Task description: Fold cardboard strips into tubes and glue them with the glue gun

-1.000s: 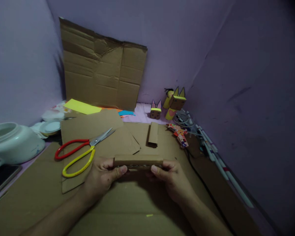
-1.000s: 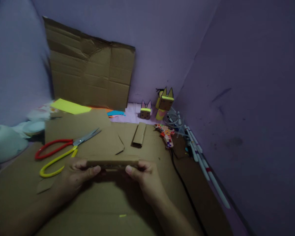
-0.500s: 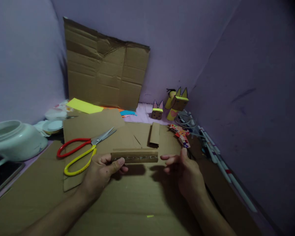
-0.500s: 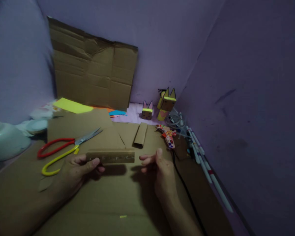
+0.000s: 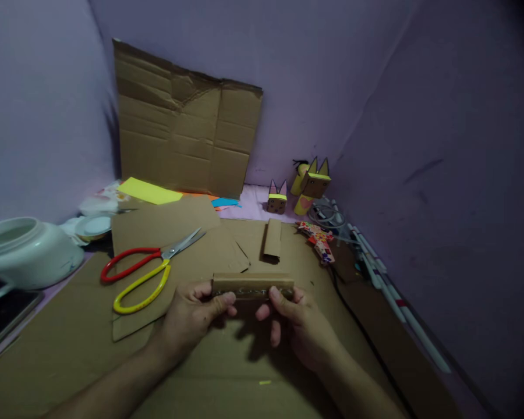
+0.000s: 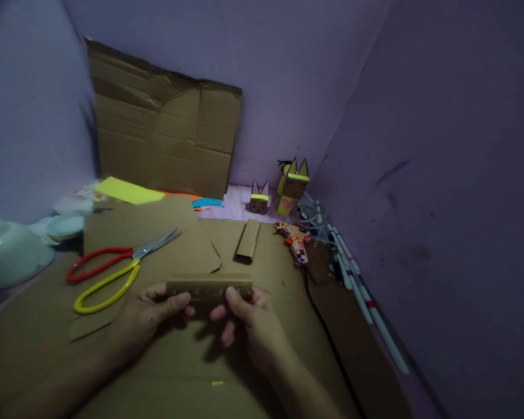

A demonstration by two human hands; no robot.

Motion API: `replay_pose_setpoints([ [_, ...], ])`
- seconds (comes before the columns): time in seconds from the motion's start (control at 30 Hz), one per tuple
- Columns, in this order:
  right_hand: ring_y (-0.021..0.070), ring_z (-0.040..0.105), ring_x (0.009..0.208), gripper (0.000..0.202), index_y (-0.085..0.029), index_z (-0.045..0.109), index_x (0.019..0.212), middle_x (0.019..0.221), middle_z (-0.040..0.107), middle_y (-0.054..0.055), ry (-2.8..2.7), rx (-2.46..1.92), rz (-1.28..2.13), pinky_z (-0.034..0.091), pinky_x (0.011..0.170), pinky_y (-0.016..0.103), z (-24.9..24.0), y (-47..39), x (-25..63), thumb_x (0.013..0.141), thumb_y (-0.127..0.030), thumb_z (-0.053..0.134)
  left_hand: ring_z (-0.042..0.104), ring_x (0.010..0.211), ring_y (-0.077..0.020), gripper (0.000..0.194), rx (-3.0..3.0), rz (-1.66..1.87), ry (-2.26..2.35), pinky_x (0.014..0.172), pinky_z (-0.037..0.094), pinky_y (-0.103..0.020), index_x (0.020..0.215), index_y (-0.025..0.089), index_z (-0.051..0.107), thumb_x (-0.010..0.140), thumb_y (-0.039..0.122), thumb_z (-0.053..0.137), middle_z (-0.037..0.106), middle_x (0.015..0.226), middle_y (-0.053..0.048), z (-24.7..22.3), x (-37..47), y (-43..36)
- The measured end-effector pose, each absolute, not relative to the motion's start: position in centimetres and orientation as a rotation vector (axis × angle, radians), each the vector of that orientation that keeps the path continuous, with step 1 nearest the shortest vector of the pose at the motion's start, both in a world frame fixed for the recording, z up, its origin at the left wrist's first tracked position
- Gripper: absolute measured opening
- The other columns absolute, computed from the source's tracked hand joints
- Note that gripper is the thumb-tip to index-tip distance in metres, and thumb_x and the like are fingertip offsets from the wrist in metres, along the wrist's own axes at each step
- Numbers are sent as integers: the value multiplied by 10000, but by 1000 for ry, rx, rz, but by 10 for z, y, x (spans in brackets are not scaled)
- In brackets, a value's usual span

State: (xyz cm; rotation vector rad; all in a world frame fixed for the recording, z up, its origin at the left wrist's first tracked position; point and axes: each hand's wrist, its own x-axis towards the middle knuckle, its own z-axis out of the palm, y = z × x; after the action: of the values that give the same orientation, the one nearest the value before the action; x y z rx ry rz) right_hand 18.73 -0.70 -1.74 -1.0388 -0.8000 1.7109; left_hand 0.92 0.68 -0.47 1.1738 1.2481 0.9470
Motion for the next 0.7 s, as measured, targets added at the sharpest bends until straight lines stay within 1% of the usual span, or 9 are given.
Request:
replay_pose_setpoints([
  [0.13,35,491,280,366,-116,612,744,546,685,12,-831,-1079,1647,344,302,111,-17,-6,191,636,-438,751,516,426,-94,268,1077,977,1176,414,409,-193,577,119,644,629,368,730,640,506,-23,-12,3,13],
  [0.23,29,485,282,344,-119,594,693,534,679,9,-841,-1108,1608,336,310,109,-15,-6,195,613,-400,775,510,410,-93,302,1005,998,1132,383,407,-186,601,117,616,643,392,733,630,488,-15,-17,-3,16],
  [0.37,47,471,262,388,-117,619,755,538,679,16,-851,-1096,1665,341,285,141,-15,-7,195,628,-462,741,505,388,-96,313,1017,987,1125,363,414,-191,629,119,611,629,402,745,627,476,-13,-18,-2,14],
  [0.43,55,462,258,396,-115,617,704,469,643,6,-848,-1120,1616,323,281,145,-16,-7,195,612,-479,741,520,404,-97,304,1024,969,1138,379,419,-189,625,117,621,627,393,748,642,499,-27,-17,-1,14],
  [0.53,45,455,273,399,-129,570,576,401,591,-14,-801,-1155,1474,309,304,137,-16,-6,197,575,-480,761,526,426,-89,300,968,1004,1202,384,397,-172,642,106,654,579,373,776,668,558,-52,-14,-6,19],
  [0.63,30,451,289,399,-141,551,557,418,596,-26,-754,-1173,1384,304,320,128,-16,-4,201,572,-480,762,488,424,-68,371,892,1165,1282,375,364,-153,740,116,679,524,397,786,634,552,-11,-11,-18,27],
  [0.7,29,446,286,400,-143,550,558,426,598,-25,-735,-1183,1367,300,318,131,-16,-3,203,569,-484,760,463,432,-60,398,869,1286,1322,389,362,-150,784,135,670,520,413,776,593,536,25,-7,-25,30],
])
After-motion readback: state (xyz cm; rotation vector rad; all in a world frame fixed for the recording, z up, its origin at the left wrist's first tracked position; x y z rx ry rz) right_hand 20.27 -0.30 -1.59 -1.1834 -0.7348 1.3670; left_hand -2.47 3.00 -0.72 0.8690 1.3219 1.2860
